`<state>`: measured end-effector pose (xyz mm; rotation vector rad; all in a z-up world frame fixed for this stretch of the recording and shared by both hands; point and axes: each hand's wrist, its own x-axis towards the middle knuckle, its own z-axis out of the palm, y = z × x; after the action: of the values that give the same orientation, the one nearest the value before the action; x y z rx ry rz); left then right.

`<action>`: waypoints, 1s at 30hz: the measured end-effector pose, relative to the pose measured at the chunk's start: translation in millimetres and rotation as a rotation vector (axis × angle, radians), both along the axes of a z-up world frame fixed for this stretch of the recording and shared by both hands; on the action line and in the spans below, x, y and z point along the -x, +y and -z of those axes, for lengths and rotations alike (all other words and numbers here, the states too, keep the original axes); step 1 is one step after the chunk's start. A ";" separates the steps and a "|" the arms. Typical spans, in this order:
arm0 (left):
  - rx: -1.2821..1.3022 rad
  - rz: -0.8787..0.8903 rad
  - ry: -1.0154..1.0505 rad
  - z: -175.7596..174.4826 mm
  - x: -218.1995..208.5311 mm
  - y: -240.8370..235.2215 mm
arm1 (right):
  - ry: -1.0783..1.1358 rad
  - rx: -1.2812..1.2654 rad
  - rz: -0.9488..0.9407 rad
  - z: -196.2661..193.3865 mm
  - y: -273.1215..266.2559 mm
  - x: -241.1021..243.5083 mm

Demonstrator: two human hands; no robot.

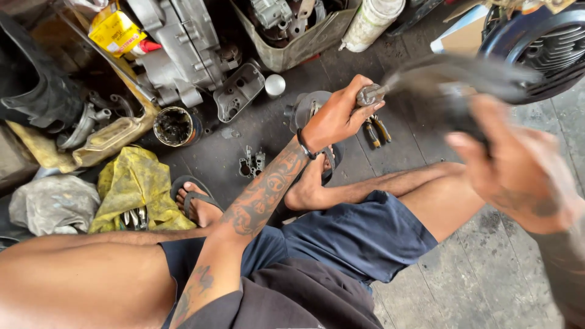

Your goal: Disassembling a motorcycle engine piston by tapping out the wrist pin using a hammer and a metal rod

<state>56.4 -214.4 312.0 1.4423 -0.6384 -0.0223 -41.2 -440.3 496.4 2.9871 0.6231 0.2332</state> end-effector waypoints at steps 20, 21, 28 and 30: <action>-0.024 -0.017 -0.018 -10.6 -6.1 -0.4 | 0.118 -0.340 0.043 -10.3 -3.2 -1.7; -0.028 -0.018 -0.003 -7.7 -1.1 0.3 | 0.081 -0.520 0.052 -3.6 -11.8 5.0; -0.066 -0.041 0.002 -8.4 -5.4 -0.5 | 0.095 -0.124 0.027 -16.1 7.5 -9.0; -0.018 0.003 -0.006 -2.0 -2.5 -1.6 | 0.254 -0.741 0.029 -18.8 8.6 -4.8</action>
<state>58.9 -215.9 313.9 1.4589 -0.6465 -0.0264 -36.4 -431.7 515.3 3.7814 0.6188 0.0928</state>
